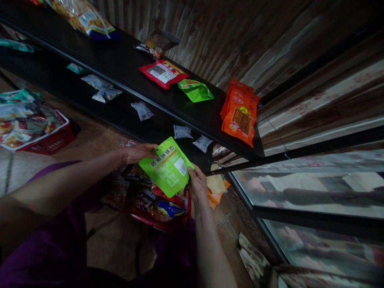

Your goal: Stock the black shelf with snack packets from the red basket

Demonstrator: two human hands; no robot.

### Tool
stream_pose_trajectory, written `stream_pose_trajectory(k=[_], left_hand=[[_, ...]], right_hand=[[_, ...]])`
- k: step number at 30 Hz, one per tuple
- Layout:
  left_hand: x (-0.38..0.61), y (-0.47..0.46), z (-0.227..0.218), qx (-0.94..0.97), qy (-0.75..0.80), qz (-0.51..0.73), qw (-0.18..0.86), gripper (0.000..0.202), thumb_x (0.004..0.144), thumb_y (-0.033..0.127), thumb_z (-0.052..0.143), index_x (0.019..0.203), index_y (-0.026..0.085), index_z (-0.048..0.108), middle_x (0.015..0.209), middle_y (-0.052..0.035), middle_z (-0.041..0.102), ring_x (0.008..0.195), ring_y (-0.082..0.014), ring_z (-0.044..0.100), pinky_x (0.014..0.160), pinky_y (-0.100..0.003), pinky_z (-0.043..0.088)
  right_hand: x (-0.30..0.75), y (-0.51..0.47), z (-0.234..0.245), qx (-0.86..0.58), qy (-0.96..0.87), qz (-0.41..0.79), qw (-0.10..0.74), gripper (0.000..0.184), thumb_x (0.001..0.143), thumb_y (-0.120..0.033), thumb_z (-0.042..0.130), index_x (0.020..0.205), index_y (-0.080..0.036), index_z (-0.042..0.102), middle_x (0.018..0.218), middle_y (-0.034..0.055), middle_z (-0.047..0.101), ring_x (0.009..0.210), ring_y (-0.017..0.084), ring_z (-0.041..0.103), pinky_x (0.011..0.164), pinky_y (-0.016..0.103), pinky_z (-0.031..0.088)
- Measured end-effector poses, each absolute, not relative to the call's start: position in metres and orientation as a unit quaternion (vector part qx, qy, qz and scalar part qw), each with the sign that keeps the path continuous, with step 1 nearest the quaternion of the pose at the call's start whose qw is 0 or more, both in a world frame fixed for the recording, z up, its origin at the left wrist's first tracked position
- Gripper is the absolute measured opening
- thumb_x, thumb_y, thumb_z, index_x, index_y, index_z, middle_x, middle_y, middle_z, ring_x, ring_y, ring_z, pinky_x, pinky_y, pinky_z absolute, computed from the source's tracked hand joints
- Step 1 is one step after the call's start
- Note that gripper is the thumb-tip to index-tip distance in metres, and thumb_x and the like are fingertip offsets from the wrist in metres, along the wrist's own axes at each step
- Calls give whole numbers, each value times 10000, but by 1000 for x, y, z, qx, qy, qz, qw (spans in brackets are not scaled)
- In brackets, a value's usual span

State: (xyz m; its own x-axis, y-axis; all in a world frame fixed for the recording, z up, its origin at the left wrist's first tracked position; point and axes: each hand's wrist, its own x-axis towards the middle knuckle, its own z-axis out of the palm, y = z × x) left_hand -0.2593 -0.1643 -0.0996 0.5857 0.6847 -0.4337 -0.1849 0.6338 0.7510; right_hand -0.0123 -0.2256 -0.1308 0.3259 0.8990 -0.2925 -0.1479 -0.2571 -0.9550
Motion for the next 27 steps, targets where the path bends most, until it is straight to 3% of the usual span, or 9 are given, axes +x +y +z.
stream_pose_trajectory(k=[6,9,12,18,23,27], left_hand=[[-256,-163,-98,345,388,272,811,325,609,92,716,922,173,681,835,-49,724,666,-170,661,622,-262,506],[-255,-163,-98,348,410,273,797,311,613,85,703,910,177,687,818,-43,723,643,-169,654,612,-266,501],[-255,-165,-97,353,418,282,788,308,631,85,692,925,176,689,811,-46,724,652,-170,654,623,-267,493],[-254,-167,-95,356,416,290,785,303,611,117,719,904,189,694,813,-30,729,650,-158,647,612,-246,483],[-253,-165,-99,356,404,296,789,331,589,136,735,914,179,693,833,-42,730,655,-161,653,632,-259,499],[-251,-163,-102,340,407,308,790,314,584,117,719,894,160,688,776,-38,723,614,-156,648,634,-273,511]], right_hand=[[-8,-226,-136,-670,-487,345,441,582,742,-354,601,1296,-209,493,1208,86,607,1037,211,583,921,392,447],[-11,-228,-129,-660,-598,216,400,506,790,-290,531,1289,-205,507,1334,104,512,1179,234,494,1018,448,371],[-15,-230,-124,-615,-675,147,381,413,833,-208,436,1222,-225,574,1273,74,574,1246,220,437,1065,463,327],[-21,-233,-127,-542,-743,151,361,476,823,-104,374,1221,-255,586,1227,33,621,1289,199,418,1073,462,346],[-26,-237,-124,-539,-744,184,350,437,885,-198,395,1300,-261,517,1336,38,540,1324,209,387,1099,455,317],[-38,-243,-118,-544,-774,173,275,495,887,-337,477,1371,-248,424,1475,62,359,1379,252,285,1116,481,269]])
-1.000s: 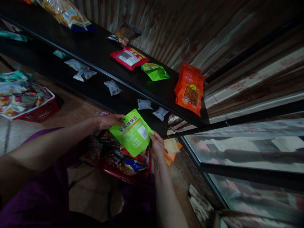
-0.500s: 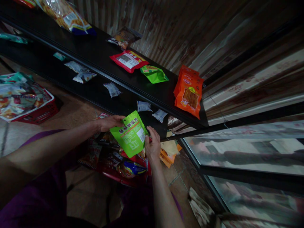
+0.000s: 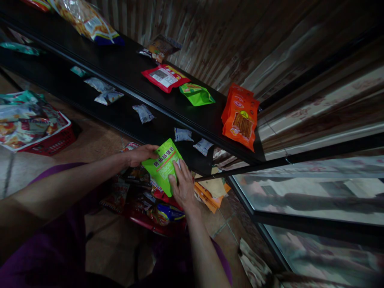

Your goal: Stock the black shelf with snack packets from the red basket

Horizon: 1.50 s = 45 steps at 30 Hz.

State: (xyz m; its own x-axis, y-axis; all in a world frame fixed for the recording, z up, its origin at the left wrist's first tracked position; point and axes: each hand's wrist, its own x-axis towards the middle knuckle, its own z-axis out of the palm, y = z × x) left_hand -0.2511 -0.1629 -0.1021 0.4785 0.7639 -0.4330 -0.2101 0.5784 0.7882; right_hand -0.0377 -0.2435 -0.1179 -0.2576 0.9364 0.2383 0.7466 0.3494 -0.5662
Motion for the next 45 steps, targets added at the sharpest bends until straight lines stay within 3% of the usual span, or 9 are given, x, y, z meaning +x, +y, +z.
stream_pose_trajectory(k=[8,11,16,21,24,32,38,41,45], left_hand=[[-251,-159,-109,315,430,324,782,265,594,74,678,848,147,675,724,-37,703,618,-162,652,630,-270,510],[-250,-160,-107,315,406,337,789,303,604,89,688,900,149,676,752,-39,711,618,-161,651,630,-274,513],[-255,-156,-96,324,366,336,805,352,618,128,735,963,158,677,814,-45,728,645,-163,658,639,-279,516],[-271,-149,-84,365,323,297,821,343,637,138,755,973,167,690,884,-54,734,702,-166,671,698,-294,515],[-279,-149,-80,387,321,288,815,308,643,132,748,944,177,705,877,-52,738,697,-162,671,675,-273,511],[-282,-151,-74,380,331,285,815,291,595,101,756,879,152,720,846,-66,738,682,-181,672,647,-276,522],[-263,-154,-86,310,360,318,820,232,596,80,708,822,130,695,754,-59,722,615,-166,654,595,-263,516],[-250,-157,-97,291,418,316,800,134,607,35,655,715,115,662,636,-41,679,532,-137,617,525,-228,488],[-239,-163,-104,257,466,327,781,126,632,0,636,629,119,596,602,-25,644,552,-128,616,574,-237,515]], right_hand=[[-51,-252,-122,-513,-826,126,195,940,721,-502,671,1466,-193,189,1538,134,175,1415,317,142,1130,550,171],[-52,-253,-123,-521,-826,97,193,947,720,-448,685,1469,-195,162,1547,142,124,1421,329,89,1120,575,162],[-57,-258,-118,-512,-827,29,230,807,769,-398,651,1442,-243,235,1559,118,64,1419,350,62,1079,614,215],[-56,-260,-111,-475,-827,-25,300,799,802,-404,618,1453,-217,195,1542,151,133,1404,365,132,1040,621,278],[-56,-260,-109,-471,-828,-53,300,783,803,-400,625,1449,-240,213,1547,139,121,1400,376,135,1033,628,278],[-65,-266,-111,-493,-829,-76,254,859,803,-437,618,1469,-209,127,1538,174,135,1403,386,107,1032,643,252],[-77,-271,-118,-555,-799,30,230,1111,693,-544,678,1468,-105,14,1526,251,66,1405,395,74,1052,642,223],[-82,-273,-122,-583,-768,137,226,1044,709,-403,687,1471,-124,29,1529,222,107,1404,353,146,1061,563,299],[-82,-272,-129,-572,-748,221,253,792,754,-138,511,1461,-165,155,1484,145,305,1372,262,285,1087,474,317]])
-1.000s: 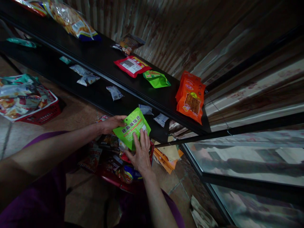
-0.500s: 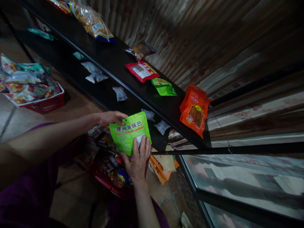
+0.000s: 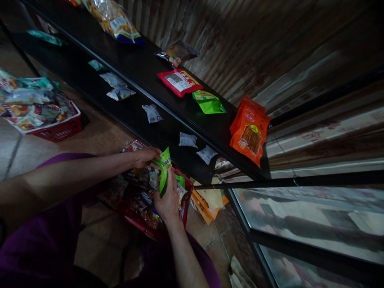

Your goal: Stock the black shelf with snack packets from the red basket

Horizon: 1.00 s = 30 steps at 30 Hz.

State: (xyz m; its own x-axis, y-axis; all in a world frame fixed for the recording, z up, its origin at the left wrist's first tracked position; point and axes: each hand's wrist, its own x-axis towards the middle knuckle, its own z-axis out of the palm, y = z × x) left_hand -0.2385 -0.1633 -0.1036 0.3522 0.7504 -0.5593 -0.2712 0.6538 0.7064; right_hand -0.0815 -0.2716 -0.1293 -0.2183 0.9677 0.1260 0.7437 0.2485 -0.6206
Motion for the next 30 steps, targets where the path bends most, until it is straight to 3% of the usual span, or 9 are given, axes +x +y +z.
stream_pose_trajectory(k=[3,7,13,17,22,27,30], left_hand=[[-234,-166,-104,234,481,332,777,138,717,35,593,611,121,574,580,-26,624,553,-129,618,632,-262,539],[-232,-165,-107,228,492,345,766,189,822,180,549,654,113,603,591,-43,627,558,-141,624,652,-286,550],[-235,-167,-113,279,426,339,791,209,673,265,728,787,101,664,847,-120,700,854,-233,662,759,-357,544],[-235,-170,-111,302,421,346,782,308,571,297,801,775,101,681,917,-133,705,916,-245,654,823,-355,519],[-235,-169,-110,339,441,396,731,243,605,266,761,793,125,698,865,-73,712,856,-188,651,786,-290,511],[-236,-165,-114,328,521,453,645,62,677,158,670,736,155,651,700,0,667,666,-116,604,625,-220,486],[-237,-165,-115,323,534,466,628,124,685,112,632,801,155,620,679,10,646,638,-114,590,613,-223,474]], right_hand=[[-80,-269,-135,-577,-731,243,272,679,784,-94,393,1441,-124,221,1376,162,462,1280,238,435,1038,440,381],[-76,-264,-137,-623,-680,257,288,574,855,-172,342,1419,-88,274,1192,178,603,1046,244,610,878,397,485],[-60,-252,-133,-649,-618,252,365,503,896,-320,341,1344,-104,413,1251,168,571,1123,232,556,924,376,448],[-51,-248,-137,-644,-573,302,408,501,887,-355,383,1334,-134,436,1267,148,561,1146,218,530,982,391,403],[-52,-247,-142,-628,-464,381,496,524,845,-387,461,1335,-204,444,1259,92,579,1108,203,557,956,389,432],[-59,-244,-135,-567,-333,489,574,600,787,-359,531,1361,-251,392,1212,66,616,1002,186,624,887,385,492],[-58,-243,-130,-555,-281,515,589,588,762,-325,570,1330,-272,426,1152,45,650,960,172,641,883,378,498]])
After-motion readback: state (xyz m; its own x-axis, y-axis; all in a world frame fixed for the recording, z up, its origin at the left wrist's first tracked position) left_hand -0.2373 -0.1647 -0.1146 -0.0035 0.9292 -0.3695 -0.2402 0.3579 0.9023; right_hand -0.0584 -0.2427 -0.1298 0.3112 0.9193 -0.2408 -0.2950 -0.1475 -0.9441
